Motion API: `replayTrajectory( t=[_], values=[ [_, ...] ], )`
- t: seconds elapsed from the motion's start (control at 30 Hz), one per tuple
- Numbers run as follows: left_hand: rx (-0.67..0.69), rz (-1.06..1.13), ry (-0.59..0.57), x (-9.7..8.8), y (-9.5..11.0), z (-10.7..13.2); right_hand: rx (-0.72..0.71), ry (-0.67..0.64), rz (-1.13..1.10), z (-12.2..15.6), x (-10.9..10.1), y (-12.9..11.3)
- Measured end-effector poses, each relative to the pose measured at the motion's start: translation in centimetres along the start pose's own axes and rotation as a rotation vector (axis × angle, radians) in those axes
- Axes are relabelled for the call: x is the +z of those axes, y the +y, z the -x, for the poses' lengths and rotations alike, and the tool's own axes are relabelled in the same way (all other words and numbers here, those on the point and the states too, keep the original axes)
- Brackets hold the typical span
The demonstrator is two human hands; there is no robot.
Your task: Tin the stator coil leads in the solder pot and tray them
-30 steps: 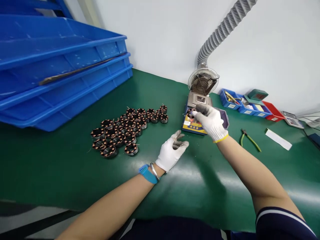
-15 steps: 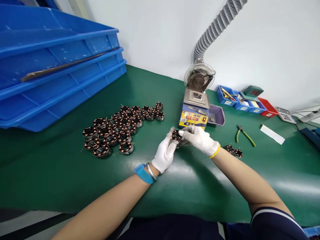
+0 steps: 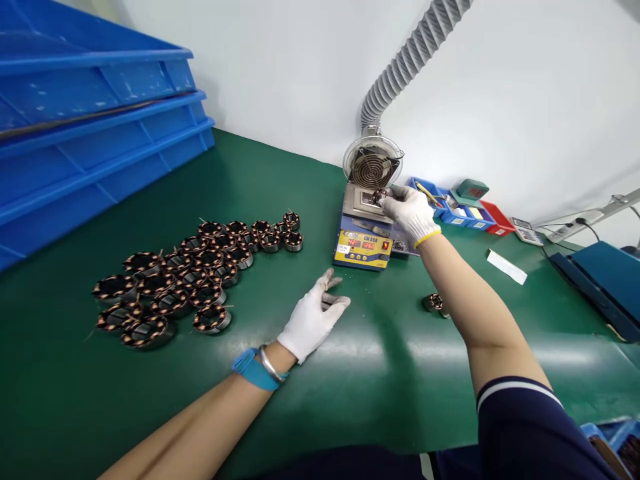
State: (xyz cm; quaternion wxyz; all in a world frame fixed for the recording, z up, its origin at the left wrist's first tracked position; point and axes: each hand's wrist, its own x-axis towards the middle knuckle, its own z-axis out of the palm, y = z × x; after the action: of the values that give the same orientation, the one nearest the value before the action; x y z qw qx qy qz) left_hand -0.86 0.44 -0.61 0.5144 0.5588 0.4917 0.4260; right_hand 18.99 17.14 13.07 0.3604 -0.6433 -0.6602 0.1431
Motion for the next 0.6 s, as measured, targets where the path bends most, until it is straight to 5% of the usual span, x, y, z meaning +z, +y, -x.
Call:
replayTrajectory(
  t=[0.2, 0.6],
  values=[
    [-0.022, -0.034, -0.02, -0.1, 0.0, -0.1, -0.005, 0.029, 0.141, -3.7, 0.8, 1.5],
    [-0.012, -0.074, -0.028, 0.0, 0.3, -0.1, -0.011, 0.053, 0.243, -3.0, 2.0, 2.3]
  ],
)
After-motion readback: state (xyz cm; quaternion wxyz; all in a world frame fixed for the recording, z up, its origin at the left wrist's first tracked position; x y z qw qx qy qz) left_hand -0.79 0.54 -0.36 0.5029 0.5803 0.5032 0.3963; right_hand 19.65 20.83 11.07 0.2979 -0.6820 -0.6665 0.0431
